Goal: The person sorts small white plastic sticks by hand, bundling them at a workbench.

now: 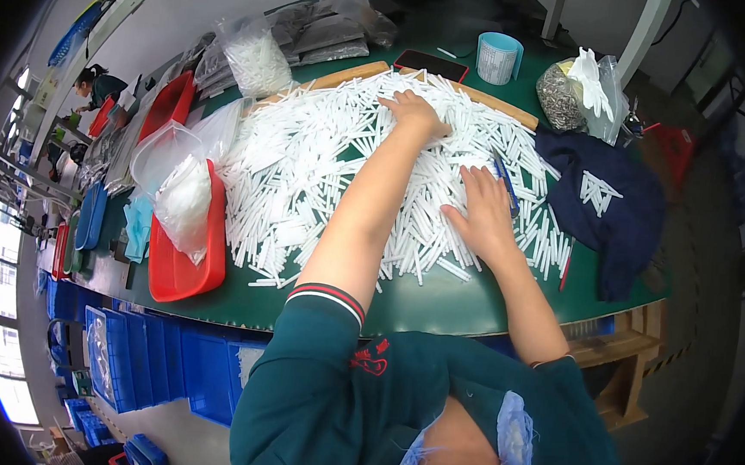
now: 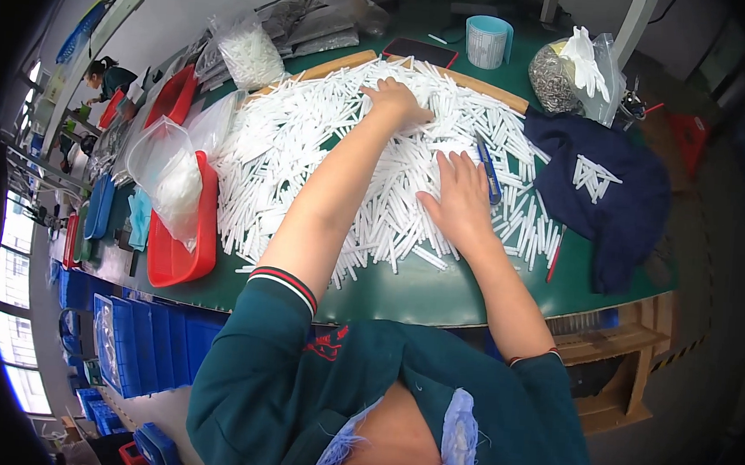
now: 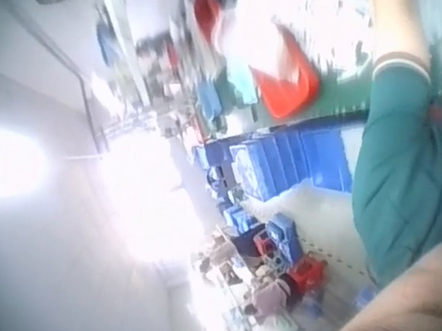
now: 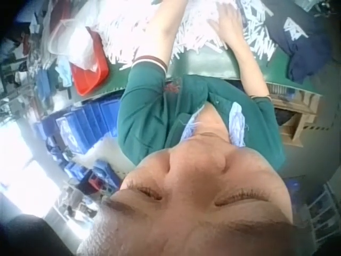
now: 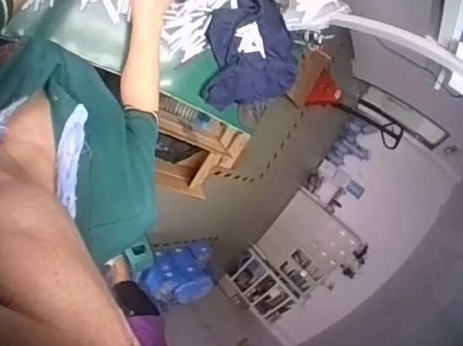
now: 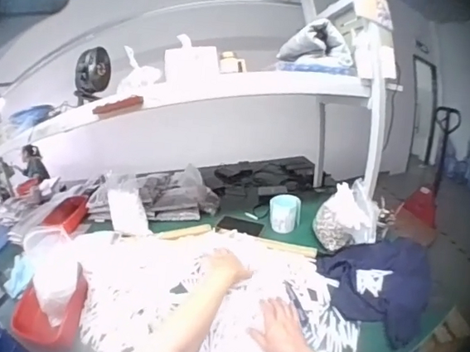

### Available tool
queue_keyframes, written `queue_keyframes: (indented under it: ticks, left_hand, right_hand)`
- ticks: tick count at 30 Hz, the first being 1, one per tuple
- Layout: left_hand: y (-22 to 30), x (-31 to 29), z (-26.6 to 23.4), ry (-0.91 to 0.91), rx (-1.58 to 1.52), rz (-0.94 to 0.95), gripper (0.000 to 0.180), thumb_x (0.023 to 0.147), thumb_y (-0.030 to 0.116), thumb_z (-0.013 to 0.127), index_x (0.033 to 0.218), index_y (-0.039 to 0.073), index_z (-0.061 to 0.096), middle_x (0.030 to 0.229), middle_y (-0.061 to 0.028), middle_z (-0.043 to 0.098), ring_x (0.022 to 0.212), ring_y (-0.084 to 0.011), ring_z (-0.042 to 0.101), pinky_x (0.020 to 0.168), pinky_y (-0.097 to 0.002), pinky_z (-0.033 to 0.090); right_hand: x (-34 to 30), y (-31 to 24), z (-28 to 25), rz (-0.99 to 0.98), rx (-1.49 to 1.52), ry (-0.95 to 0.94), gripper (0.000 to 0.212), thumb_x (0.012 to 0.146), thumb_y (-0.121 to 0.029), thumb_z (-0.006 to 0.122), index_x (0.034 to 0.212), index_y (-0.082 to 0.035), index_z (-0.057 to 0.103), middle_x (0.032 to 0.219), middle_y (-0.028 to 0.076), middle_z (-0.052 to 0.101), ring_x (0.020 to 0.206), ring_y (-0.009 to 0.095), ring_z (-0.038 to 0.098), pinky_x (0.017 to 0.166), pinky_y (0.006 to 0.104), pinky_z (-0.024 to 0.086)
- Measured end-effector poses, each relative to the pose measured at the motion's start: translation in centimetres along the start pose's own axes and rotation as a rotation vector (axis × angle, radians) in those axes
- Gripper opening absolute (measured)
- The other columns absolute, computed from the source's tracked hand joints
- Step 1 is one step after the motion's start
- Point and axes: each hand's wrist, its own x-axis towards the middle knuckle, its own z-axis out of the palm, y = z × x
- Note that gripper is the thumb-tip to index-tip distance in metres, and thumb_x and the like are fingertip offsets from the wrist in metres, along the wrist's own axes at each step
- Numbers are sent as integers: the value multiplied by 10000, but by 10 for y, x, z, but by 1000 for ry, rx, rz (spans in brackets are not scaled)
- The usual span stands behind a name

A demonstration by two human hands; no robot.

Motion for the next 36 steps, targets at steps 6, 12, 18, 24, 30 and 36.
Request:
queue_keyframes:
  ticks: [6,12,18,24,30,36]
  left_hand:
    - [-9,-11,15,-3,-60,-6,828,730,468,553,1356,-25,329,1415,-191,304,1325,-310,270,1024,-627,162]
    - [-46,-33,36,170,19,146,556,773,368,577,1183,-2,513,1277,-169,477,1207,-301,436,1021,-586,225]
    - [-95,-51,25,291,-310,134,385,786,351,600,998,30,612,993,-153,650,921,-311,614,874,-415,437]
    - [-128,-78,32,116,-1417,144,316,831,253,619,999,-13,606,898,-121,671,773,-197,655,636,-323,507]
    - [-118,-101,57,-278,-1819,175,372,823,190,626,1097,-44,535,921,-148,646,717,-229,651,489,-296,507]
    - [-118,-106,66,-357,-1921,104,279,810,171,614,1036,20,551,940,-120,603,717,-214,621,476,-291,478]
  right_hand:
    - [-1,4,4,-35,16,13,639,795,-344,637,1289,0,421,1280,229,434,1258,373,343,1063,499,208]
    - [4,2,8,-68,51,38,598,804,-344,628,1271,-14,451,1264,209,454,1245,361,360,1058,487,222]
    - [5,1,10,-92,85,80,597,796,-320,643,1267,-9,448,1266,194,464,1240,352,372,1056,461,239]
    - [33,-27,7,-145,468,-48,757,766,-335,686,1349,-4,334,1342,236,380,1263,360,354,1050,397,286]
    - [98,-56,25,-430,445,-102,1065,628,-431,775,1394,27,196,1382,270,293,1295,371,294,1072,383,255]
    - [105,-69,28,-476,368,-374,1076,609,-340,804,1410,-4,170,1372,247,319,1276,366,323,1064,386,269]
